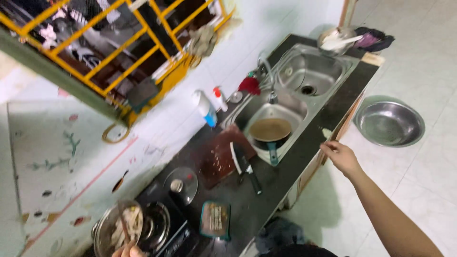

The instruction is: The person stirs pieces of meat simmering in a pot on the stovetop using chopsticks, adds contents of a seasoning packet, and pours fish sauce into the pot. They then rinse a frying pan, wash a knife, cutting board, and pot lid with dish soap and a scrubber at the sink.

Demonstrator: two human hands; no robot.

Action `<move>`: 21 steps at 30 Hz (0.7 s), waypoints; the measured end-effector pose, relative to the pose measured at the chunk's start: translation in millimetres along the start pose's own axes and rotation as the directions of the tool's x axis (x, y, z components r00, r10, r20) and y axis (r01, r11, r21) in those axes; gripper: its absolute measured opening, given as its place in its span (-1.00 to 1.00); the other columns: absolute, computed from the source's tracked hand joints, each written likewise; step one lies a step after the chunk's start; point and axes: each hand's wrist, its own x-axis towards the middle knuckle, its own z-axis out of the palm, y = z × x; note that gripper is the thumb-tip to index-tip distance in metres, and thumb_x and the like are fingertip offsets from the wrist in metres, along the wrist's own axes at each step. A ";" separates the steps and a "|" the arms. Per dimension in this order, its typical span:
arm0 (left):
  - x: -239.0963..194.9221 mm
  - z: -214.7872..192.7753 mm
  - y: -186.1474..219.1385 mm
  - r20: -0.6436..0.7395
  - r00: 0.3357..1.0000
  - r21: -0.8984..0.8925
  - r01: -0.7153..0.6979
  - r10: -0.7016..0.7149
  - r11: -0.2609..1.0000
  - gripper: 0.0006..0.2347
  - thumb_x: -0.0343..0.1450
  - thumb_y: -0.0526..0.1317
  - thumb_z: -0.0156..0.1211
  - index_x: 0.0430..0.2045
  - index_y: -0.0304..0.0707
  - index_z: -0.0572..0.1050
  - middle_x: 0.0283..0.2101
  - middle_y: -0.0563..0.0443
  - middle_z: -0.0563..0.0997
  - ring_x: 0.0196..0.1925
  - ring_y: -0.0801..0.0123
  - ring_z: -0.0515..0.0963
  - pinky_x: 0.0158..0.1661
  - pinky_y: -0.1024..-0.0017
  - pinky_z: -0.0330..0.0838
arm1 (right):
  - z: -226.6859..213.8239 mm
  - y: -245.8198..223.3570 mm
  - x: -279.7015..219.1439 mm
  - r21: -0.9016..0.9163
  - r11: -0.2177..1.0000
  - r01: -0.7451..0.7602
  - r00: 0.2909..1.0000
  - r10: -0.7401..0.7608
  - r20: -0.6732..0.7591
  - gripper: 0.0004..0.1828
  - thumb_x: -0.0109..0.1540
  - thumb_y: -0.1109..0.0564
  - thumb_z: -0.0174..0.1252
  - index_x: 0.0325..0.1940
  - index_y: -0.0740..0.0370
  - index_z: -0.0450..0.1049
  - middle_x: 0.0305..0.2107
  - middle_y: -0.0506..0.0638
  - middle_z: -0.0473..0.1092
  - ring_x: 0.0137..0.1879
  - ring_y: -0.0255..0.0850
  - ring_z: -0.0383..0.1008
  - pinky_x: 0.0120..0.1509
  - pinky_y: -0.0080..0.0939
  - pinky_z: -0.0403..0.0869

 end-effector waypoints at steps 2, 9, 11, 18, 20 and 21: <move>11.1 23.5 22.6 0.053 0.999 -0.183 0.024 -0.014 0.983 -0.81 0.56 -0.27 0.09 -0.09 -0.40 0.60 -0.12 -0.38 0.63 -0.06 -0.07 0.65 0.05 0.30 0.50 | -11.5 -32.7 24.2 -0.006 0.965 0.263 0.963 -0.263 -0.053 -0.46 0.24 -0.22 0.25 0.06 0.26 0.61 -0.21 0.04 0.59 -0.15 -0.24 0.53 0.00 -0.25 0.45; 23.5 96.7 80.3 0.195 0.981 -0.522 0.112 -0.010 0.846 -0.76 0.55 -0.26 0.08 -0.01 -0.46 0.55 -0.09 -0.36 0.65 -0.04 -0.01 0.67 0.07 0.34 0.49 | -73.1 -167.6 66.2 -0.277 0.921 0.273 0.959 -0.283 0.003 -0.42 0.22 -0.18 0.28 0.25 0.11 0.56 -0.12 0.24 0.55 0.00 0.07 0.57 0.10 -0.02 0.51; 21.1 114.0 92.7 0.271 0.963 -0.641 0.190 -0.013 0.743 -0.73 0.54 -0.25 0.07 0.03 -0.49 0.52 -0.07 -0.35 0.65 -0.04 0.03 0.68 0.09 0.36 0.49 | -92.2 -197.4 86.2 -0.336 0.812 0.476 0.851 -0.522 -0.056 -0.38 0.21 -0.14 0.31 0.31 0.08 0.47 0.23 0.25 0.33 0.28 0.11 0.37 0.31 0.06 0.38; 70.9 139.6 192.6 0.719 0.660 0.010 0.308 -0.221 0.951 -0.73 0.46 -0.17 0.11 0.04 0.00 0.58 -0.21 -0.09 0.73 -0.28 0.26 0.78 -0.22 0.39 0.61 | -151.0 -320.7 161.8 -0.366 0.732 0.575 0.730 -0.661 -0.175 -0.27 0.23 -0.09 0.34 0.42 0.19 0.36 0.31 0.33 0.26 0.37 0.21 0.30 0.43 0.18 0.32; 50.6 169.7 191.7 0.795 0.581 -0.008 0.292 -0.171 0.956 -0.72 0.41 -0.16 0.17 0.01 0.13 0.57 -0.20 0.02 0.76 -0.28 0.29 0.80 -0.24 0.37 0.65 | -169.8 -343.7 220.8 -0.475 0.499 0.725 0.459 -0.864 -0.208 -0.27 0.34 -0.06 0.45 0.45 0.33 0.34 0.37 0.40 0.26 0.49 0.30 0.24 0.53 0.22 0.25; 43.3 180.2 198.1 0.788 0.584 0.006 0.310 -0.195 0.951 -0.72 0.41 -0.16 0.17 0.01 0.13 0.57 -0.20 0.02 0.76 -0.28 0.29 0.80 -0.24 0.37 0.65 | -179.3 -364.5 242.6 -0.468 0.482 0.741 0.449 -0.873 -0.189 -0.27 0.34 -0.06 0.45 0.45 0.33 0.34 0.37 0.40 0.26 0.49 0.30 0.24 0.53 0.22 0.25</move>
